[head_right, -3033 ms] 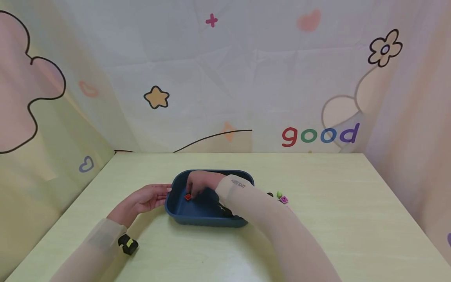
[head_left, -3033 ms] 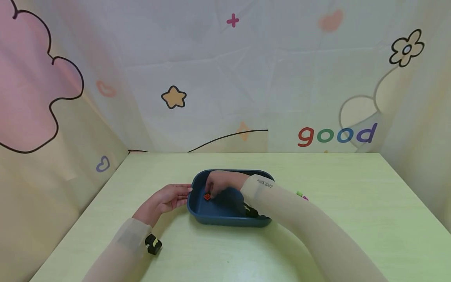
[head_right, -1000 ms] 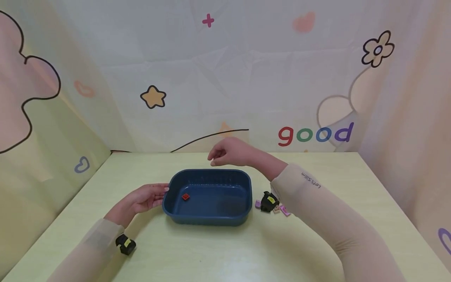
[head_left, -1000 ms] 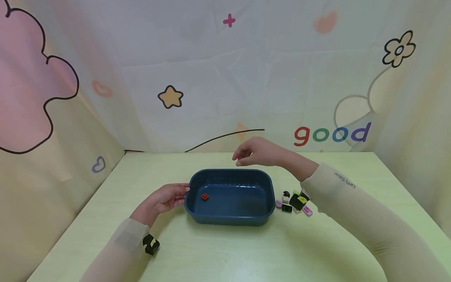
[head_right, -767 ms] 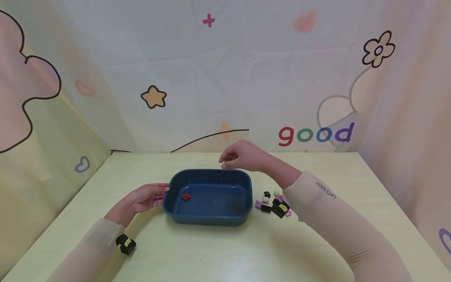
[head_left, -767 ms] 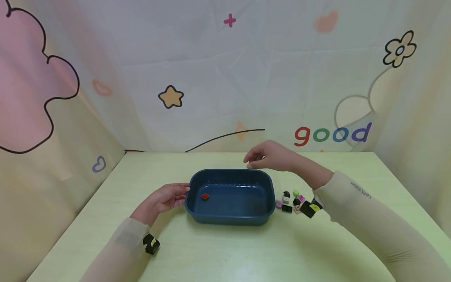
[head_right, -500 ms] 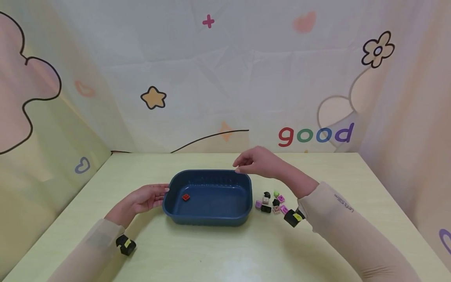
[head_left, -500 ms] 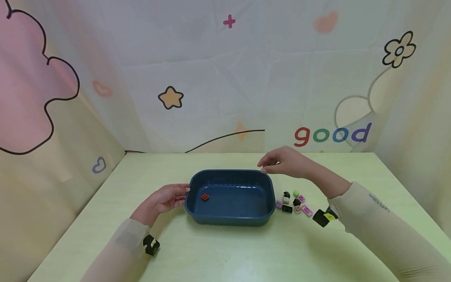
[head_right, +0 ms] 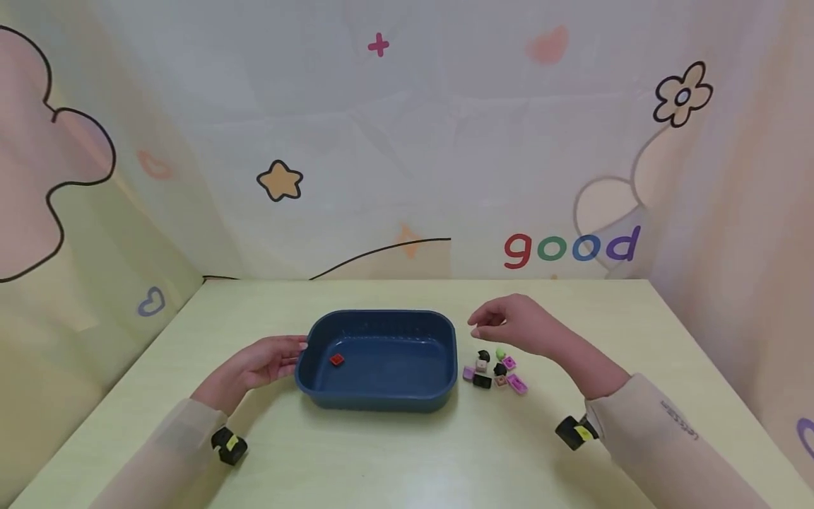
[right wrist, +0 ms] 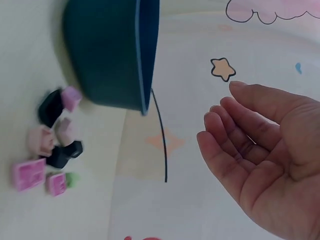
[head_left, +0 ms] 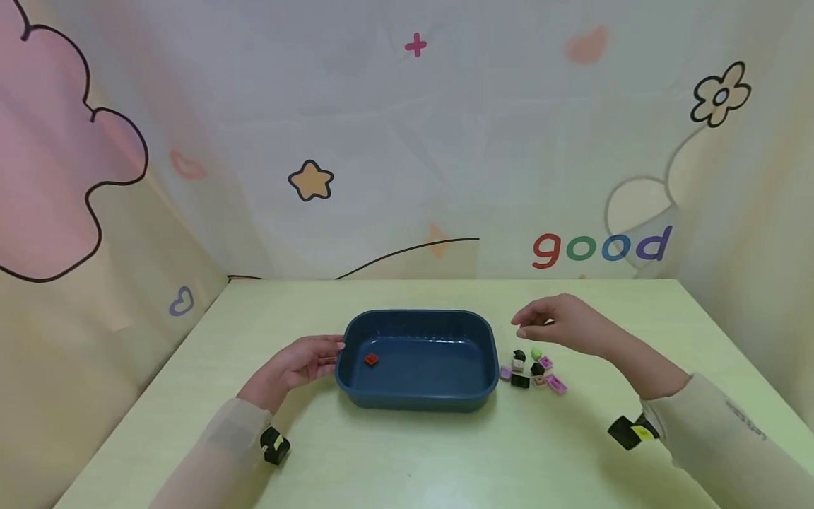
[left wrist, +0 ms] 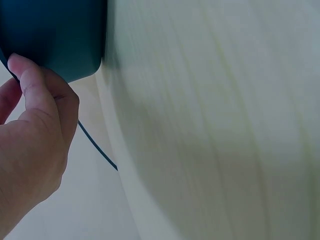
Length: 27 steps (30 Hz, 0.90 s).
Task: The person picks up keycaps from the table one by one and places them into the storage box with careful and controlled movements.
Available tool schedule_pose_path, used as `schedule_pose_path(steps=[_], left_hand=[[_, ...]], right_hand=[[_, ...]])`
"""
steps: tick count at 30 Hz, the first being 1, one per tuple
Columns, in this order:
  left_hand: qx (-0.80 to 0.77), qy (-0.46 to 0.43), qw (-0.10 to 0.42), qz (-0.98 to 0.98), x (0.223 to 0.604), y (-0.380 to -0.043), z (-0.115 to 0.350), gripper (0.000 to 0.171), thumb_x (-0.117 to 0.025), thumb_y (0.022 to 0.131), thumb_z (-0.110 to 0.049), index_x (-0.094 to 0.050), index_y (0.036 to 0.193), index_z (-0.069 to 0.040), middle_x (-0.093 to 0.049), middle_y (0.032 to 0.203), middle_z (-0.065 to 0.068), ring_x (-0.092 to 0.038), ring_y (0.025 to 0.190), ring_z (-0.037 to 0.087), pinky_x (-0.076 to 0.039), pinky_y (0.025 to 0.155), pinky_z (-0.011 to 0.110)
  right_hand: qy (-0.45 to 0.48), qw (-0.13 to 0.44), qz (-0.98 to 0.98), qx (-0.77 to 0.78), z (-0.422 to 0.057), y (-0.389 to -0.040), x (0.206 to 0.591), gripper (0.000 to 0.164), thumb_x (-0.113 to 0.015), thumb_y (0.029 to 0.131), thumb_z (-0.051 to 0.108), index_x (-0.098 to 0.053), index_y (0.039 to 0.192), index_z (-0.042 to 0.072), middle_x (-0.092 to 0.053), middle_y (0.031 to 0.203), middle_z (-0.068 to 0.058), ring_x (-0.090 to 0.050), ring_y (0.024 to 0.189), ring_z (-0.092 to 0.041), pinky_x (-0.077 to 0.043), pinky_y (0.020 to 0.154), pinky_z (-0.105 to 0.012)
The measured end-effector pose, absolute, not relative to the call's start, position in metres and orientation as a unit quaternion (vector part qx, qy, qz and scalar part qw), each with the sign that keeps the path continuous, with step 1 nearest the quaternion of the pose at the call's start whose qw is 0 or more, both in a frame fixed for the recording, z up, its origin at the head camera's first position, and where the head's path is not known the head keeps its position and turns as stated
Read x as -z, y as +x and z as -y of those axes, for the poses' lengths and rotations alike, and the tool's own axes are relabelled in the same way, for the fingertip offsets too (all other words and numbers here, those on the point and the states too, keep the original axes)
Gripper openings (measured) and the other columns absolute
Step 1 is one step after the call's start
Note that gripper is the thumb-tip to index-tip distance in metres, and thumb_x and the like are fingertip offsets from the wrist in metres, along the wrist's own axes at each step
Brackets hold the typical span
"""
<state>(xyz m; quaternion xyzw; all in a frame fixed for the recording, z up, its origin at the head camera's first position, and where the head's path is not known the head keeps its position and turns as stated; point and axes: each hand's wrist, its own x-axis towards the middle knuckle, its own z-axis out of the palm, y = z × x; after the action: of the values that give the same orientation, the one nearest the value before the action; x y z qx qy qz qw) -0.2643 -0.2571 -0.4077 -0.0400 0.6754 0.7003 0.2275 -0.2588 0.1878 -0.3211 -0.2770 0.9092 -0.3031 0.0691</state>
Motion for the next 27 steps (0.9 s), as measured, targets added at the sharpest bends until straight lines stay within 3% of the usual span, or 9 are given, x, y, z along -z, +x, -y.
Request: schedule_pose_path(steps=[1, 2, 4, 8, 9, 10, 20, 27], left_hand=[[-0.700, -0.037, 0.229, -0.675, 0.409, -0.265, 0.257, 0.057, -0.047, 0.107, -0.010, -0.025, 0.156, 0.012, -0.072, 0.089, -0.008, -0.069, 0.079, 0.001, -0.060, 0.076, 0.014], [-0.703, -0.037, 0.234, -0.671, 0.410, -0.267, 0.258, 0.053, -0.051, 0.106, -0.011, -0.035, 0.153, 0.008, -0.073, 0.090, -0.008, -0.070, 0.079, 0.001, -0.060, 0.077, 0.014], [-0.703, -0.038, 0.232, -0.672, 0.410, -0.266, 0.258, 0.053, -0.052, 0.106, -0.012, -0.036, 0.153, 0.007, -0.073, 0.091, -0.008, -0.070, 0.080, 0.001, -0.060, 0.078, 0.014], [-0.704, -0.034, 0.233, -0.670, 0.412, -0.264, 0.257, 0.053, -0.050, 0.107, -0.011, -0.034, 0.154, 0.008, -0.073, 0.093, -0.007, -0.071, 0.081, 0.001, -0.061, 0.078, 0.015], [-0.702, -0.032, 0.228, -0.674, 0.411, -0.263, 0.256, 0.057, -0.046, 0.108, -0.009, -0.024, 0.156, 0.012, -0.073, 0.094, -0.007, -0.070, 0.081, 0.001, -0.061, 0.078, 0.015], [-0.702, -0.031, 0.228, -0.674, 0.411, -0.263, 0.256, 0.057, -0.046, 0.108, -0.009, -0.023, 0.156, 0.012, -0.073, 0.094, -0.007, -0.070, 0.081, 0.001, -0.061, 0.078, 0.015], [-0.701, -0.021, 0.235, -0.673, 0.408, -0.263, 0.256, 0.058, -0.045, 0.108, -0.008, -0.022, 0.156, 0.013, -0.073, 0.091, -0.008, -0.071, 0.079, 0.001, -0.061, 0.077, 0.015], [-0.697, -0.024, 0.237, -0.676, 0.408, -0.265, 0.256, 0.057, -0.045, 0.108, -0.009, -0.023, 0.156, 0.013, -0.073, 0.091, -0.009, -0.071, 0.078, 0.000, -0.061, 0.077, 0.015]], right_hand=[[-0.274, 0.066, -0.911, 0.302, -0.192, -0.257, 0.324, 0.027, -0.070, 0.097, 0.018, -0.073, 0.116, -0.001, -0.077, 0.099, -0.007, -0.065, 0.085, -0.011, -0.055, 0.071, -0.021], [-0.270, 0.064, -0.913, 0.299, -0.196, -0.255, 0.327, 0.027, -0.070, 0.096, 0.018, -0.072, 0.116, -0.001, -0.076, 0.098, -0.007, -0.064, 0.085, -0.011, -0.055, 0.070, -0.020], [-0.261, 0.060, -0.917, 0.296, -0.203, -0.252, 0.333, 0.028, -0.071, 0.096, 0.018, -0.072, 0.115, -0.002, -0.076, 0.097, -0.005, -0.064, 0.085, -0.010, -0.055, 0.070, -0.020], [-0.240, 0.055, -0.926, 0.286, -0.217, -0.245, 0.344, 0.028, -0.070, 0.096, 0.016, -0.072, 0.115, -0.003, -0.074, 0.095, -0.004, -0.064, 0.086, -0.011, -0.055, 0.070, -0.019], [-0.236, 0.054, -0.928, 0.285, -0.220, -0.244, 0.347, 0.028, -0.070, 0.096, 0.016, -0.072, 0.115, -0.004, -0.074, 0.095, -0.004, -0.064, 0.086, -0.011, -0.055, 0.070, -0.019], [-0.231, 0.054, -0.929, 0.283, -0.224, -0.243, 0.349, 0.028, -0.070, 0.096, 0.016, -0.072, 0.116, -0.004, -0.073, 0.095, -0.003, -0.064, 0.086, -0.012, -0.055, 0.070, -0.019], [-0.192, 0.057, -0.940, 0.275, -0.248, -0.234, 0.369, 0.031, -0.070, 0.095, 0.019, -0.072, 0.115, -0.004, -0.073, 0.094, -0.002, -0.058, 0.081, -0.003, -0.053, 0.066, -0.020], [-0.176, 0.065, -0.947, 0.262, -0.254, -0.229, 0.380, 0.033, -0.072, 0.093, 0.019, -0.072, 0.114, -0.006, -0.071, 0.091, -0.002, -0.056, 0.080, -0.008, -0.050, 0.063, -0.021]])
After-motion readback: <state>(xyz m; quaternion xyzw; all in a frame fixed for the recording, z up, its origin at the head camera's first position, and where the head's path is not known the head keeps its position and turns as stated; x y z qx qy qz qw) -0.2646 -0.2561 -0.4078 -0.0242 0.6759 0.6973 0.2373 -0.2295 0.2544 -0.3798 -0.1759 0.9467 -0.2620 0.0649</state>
